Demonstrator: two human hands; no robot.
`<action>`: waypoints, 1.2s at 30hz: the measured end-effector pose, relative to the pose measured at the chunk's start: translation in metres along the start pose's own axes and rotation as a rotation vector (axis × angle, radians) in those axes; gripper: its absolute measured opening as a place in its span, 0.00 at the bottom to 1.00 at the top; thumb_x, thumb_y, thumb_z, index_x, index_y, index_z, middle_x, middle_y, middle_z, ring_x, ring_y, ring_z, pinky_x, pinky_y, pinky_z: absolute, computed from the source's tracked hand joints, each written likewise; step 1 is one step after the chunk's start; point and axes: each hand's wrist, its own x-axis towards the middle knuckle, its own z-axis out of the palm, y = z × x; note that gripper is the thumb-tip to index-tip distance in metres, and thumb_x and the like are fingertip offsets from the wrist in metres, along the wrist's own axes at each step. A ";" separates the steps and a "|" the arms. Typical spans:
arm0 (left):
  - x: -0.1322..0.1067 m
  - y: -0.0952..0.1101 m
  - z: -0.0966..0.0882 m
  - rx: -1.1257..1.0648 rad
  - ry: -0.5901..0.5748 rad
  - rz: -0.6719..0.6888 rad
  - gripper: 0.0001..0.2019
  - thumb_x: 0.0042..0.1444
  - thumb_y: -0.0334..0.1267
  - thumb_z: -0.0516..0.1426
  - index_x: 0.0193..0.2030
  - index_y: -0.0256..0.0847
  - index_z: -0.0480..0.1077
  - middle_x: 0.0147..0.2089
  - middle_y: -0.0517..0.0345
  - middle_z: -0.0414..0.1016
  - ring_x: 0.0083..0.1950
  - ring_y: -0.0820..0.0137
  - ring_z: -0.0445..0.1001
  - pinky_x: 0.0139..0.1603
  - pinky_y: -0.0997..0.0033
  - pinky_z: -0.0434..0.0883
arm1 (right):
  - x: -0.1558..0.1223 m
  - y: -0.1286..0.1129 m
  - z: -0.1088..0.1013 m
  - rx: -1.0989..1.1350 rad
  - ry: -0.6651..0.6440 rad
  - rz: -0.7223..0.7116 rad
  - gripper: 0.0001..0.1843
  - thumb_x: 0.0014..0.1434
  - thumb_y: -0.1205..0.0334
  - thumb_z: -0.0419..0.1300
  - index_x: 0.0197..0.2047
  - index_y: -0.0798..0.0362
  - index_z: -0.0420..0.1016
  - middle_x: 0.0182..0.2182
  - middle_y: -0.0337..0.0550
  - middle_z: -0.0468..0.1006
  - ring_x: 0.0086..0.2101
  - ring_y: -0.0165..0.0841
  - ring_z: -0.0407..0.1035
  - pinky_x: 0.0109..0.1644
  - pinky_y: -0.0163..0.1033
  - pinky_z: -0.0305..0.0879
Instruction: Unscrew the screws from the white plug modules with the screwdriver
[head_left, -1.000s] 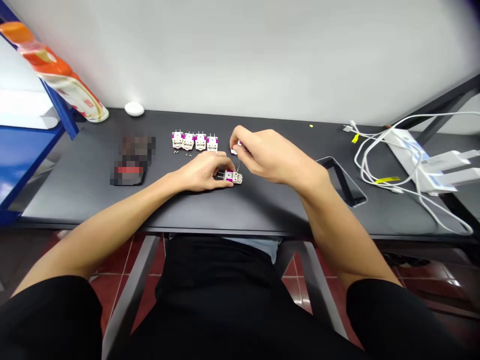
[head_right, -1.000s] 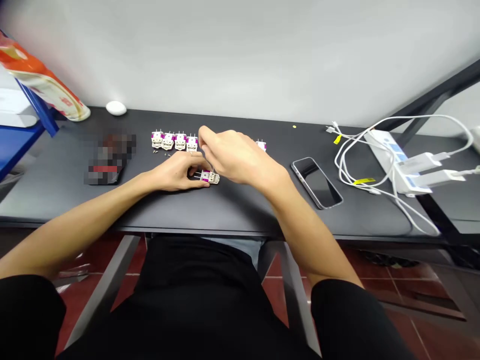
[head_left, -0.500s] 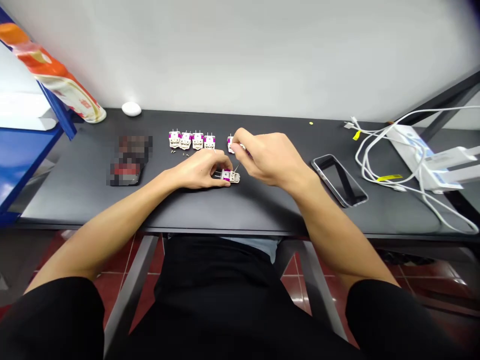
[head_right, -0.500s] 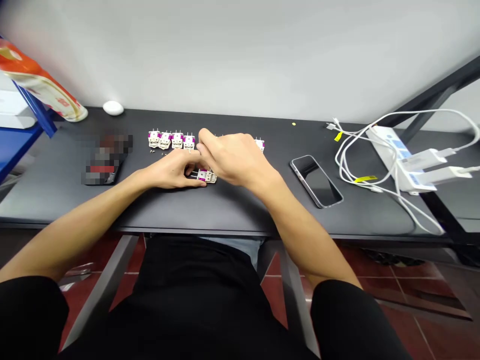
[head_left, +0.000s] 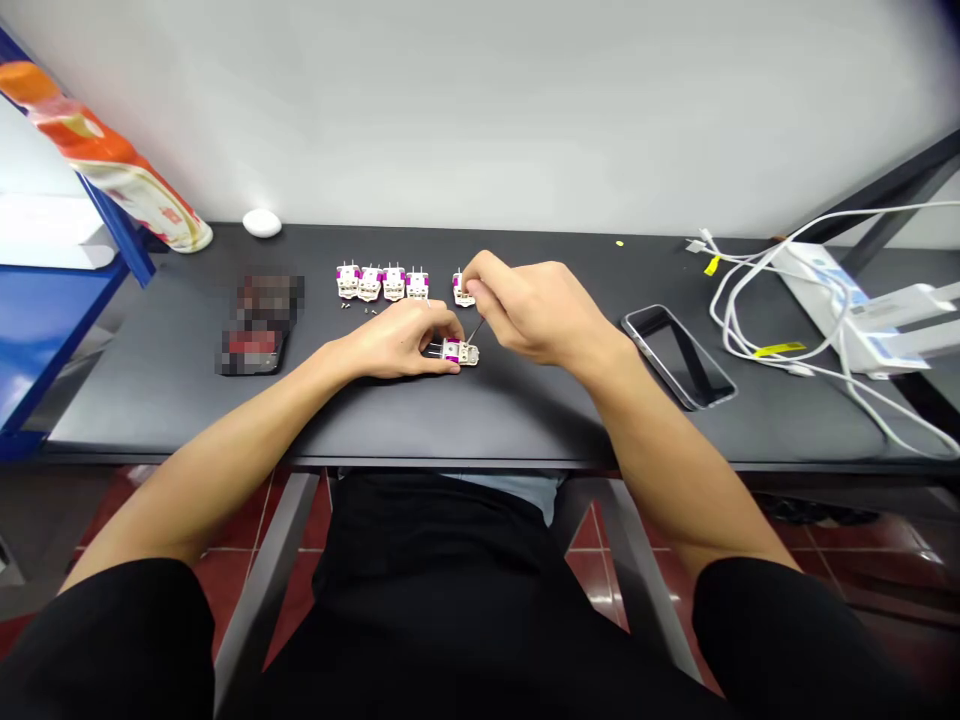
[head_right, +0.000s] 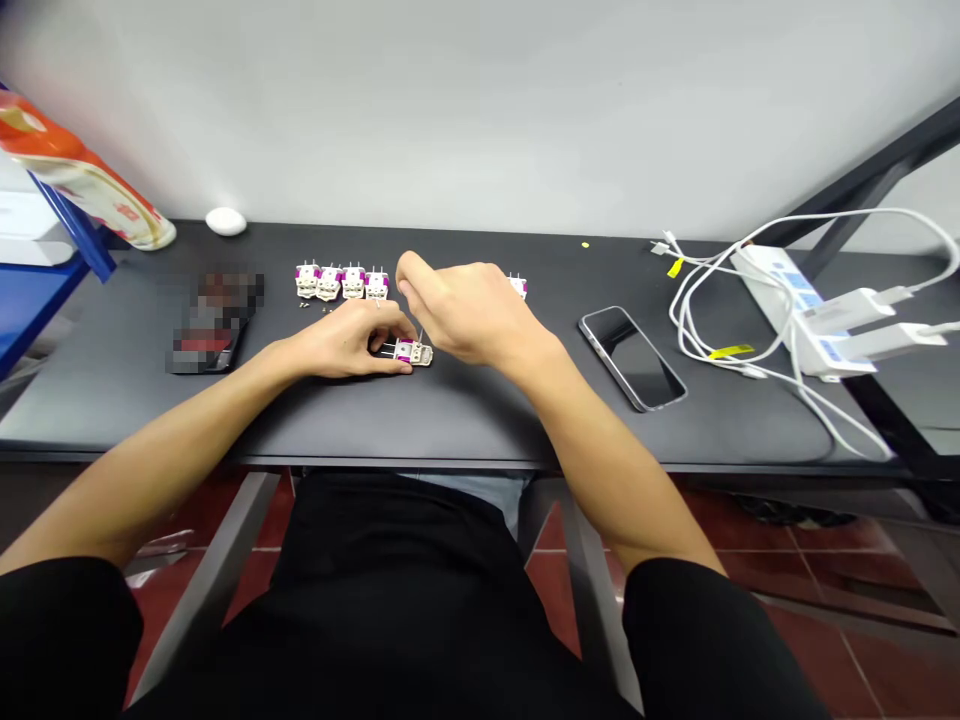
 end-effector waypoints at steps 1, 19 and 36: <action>0.000 0.000 0.000 0.003 0.001 0.001 0.18 0.64 0.51 0.70 0.52 0.40 0.82 0.42 0.55 0.81 0.36 0.67 0.73 0.42 0.66 0.68 | 0.000 0.001 0.000 0.009 -0.002 -0.010 0.18 0.78 0.61 0.46 0.57 0.52 0.76 0.27 0.40 0.77 0.27 0.37 0.64 0.36 0.43 0.50; 0.000 0.001 0.000 0.005 -0.004 -0.015 0.18 0.64 0.51 0.70 0.52 0.40 0.82 0.43 0.53 0.82 0.38 0.65 0.74 0.43 0.65 0.69 | -0.002 0.003 -0.003 0.016 -0.016 -0.050 0.21 0.76 0.63 0.47 0.63 0.52 0.76 0.35 0.43 0.85 0.32 0.39 0.73 0.39 0.43 0.56; 0.001 0.002 -0.001 0.019 -0.021 -0.002 0.18 0.65 0.51 0.69 0.53 0.40 0.82 0.44 0.53 0.81 0.38 0.65 0.73 0.43 0.65 0.68 | -0.003 0.006 -0.002 0.047 0.015 -0.098 0.23 0.71 0.64 0.50 0.65 0.52 0.74 0.37 0.44 0.86 0.32 0.39 0.73 0.37 0.42 0.57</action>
